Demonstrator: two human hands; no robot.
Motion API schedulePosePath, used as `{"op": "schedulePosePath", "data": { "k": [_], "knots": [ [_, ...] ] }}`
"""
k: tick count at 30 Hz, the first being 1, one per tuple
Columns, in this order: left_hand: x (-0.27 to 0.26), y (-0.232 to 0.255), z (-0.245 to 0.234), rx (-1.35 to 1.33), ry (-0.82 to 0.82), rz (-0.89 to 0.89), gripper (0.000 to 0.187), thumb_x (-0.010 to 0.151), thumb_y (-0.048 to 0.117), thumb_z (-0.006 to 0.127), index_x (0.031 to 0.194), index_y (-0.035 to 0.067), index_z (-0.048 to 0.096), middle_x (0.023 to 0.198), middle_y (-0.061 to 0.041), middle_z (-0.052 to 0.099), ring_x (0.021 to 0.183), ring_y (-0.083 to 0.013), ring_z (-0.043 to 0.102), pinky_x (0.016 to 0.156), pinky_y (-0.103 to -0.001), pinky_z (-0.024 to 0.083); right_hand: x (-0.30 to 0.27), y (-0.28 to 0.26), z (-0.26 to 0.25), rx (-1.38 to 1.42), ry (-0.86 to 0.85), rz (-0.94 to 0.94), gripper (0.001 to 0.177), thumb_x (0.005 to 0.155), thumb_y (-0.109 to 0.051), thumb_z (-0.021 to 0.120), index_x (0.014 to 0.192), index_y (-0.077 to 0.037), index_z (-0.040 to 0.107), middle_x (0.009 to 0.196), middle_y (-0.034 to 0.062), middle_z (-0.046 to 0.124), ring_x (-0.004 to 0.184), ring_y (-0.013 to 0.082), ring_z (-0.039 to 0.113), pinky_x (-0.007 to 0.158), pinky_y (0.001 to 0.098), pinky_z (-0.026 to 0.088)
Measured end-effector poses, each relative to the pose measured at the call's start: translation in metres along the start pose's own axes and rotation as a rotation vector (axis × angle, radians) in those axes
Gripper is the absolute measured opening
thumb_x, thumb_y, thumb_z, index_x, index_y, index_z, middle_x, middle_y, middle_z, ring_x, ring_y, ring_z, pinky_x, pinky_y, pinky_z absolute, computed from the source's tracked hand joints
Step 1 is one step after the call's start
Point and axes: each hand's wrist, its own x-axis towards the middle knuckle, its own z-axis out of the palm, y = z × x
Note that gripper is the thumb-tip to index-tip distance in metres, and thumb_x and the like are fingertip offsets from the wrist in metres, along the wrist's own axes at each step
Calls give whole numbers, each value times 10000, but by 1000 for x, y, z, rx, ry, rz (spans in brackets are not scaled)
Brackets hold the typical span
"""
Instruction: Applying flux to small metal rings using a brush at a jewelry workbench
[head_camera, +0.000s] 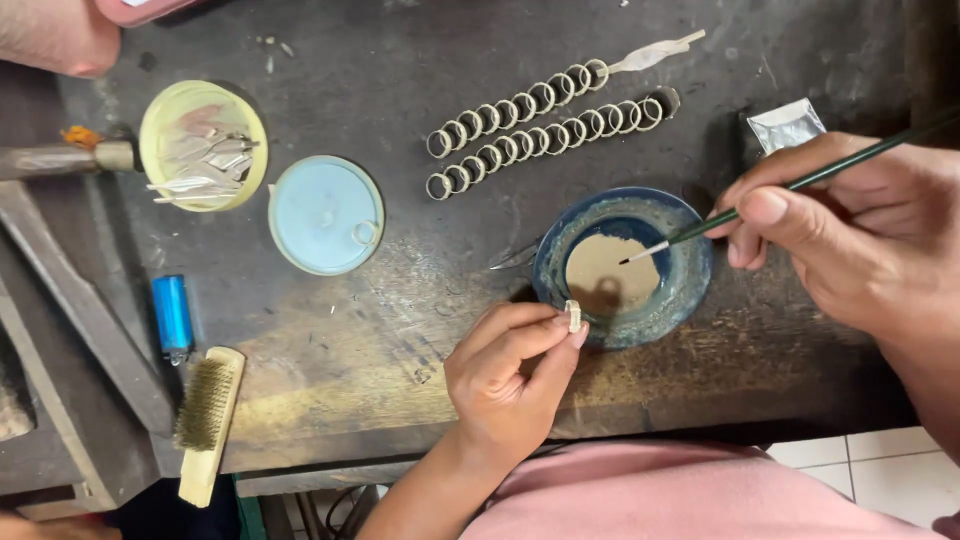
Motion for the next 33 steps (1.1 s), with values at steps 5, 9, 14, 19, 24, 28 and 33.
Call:
{"op": "schedulePosePath", "data": {
  "k": [5,9,14,19,24,28,33],
  "knots": [
    [4,1,2,45,-57,93,152,734,-53,662,782,28,543,739,-118,604,606,-211,578,592,-293,480,4,7,-3,102,56,10,158,863,-51,474,866,106,488,669,185,528,556,203,533,521,230,421],
    [3,-1,2,48,-78,93,176,738,-64,662,819,40,544,754,-105,608,608,-204,581,590,-284,482,9,-1,2,-67,28,36,86,867,29,514,865,114,526,603,168,539,518,180,532,508,227,447],
    [3,-3,2,52,-88,89,181,748,-58,660,847,48,552,767,-99,608,605,-206,574,591,-290,477,11,-4,4,-243,-12,26,99,857,4,551,885,97,568,609,136,591,539,161,594,521,230,507],
    [3,-3,3,55,-83,89,170,746,-60,657,837,39,553,751,-103,600,591,-209,556,566,-282,473,13,-2,8,-226,13,37,61,858,64,569,858,125,563,589,164,569,512,175,578,496,219,481],
    [3,-4,2,56,-97,83,182,753,-58,657,860,45,551,766,-103,603,589,-214,554,574,-286,479,14,-1,9,-270,12,65,51,863,48,582,851,98,580,573,148,569,462,155,544,453,209,453],
    [4,-4,2,57,-98,76,163,751,-60,649,841,36,553,757,-106,600,588,-218,552,568,-286,478,14,-1,11,-301,8,62,73,866,10,589,846,80,588,573,117,574,459,126,527,455,192,445],
    [4,-4,2,70,-102,72,164,754,-54,652,845,37,550,758,-102,598,589,-217,552,567,-286,480,13,1,12,-282,16,89,71,874,3,580,849,69,589,572,116,571,462,124,528,461,186,443]
  ]
}}
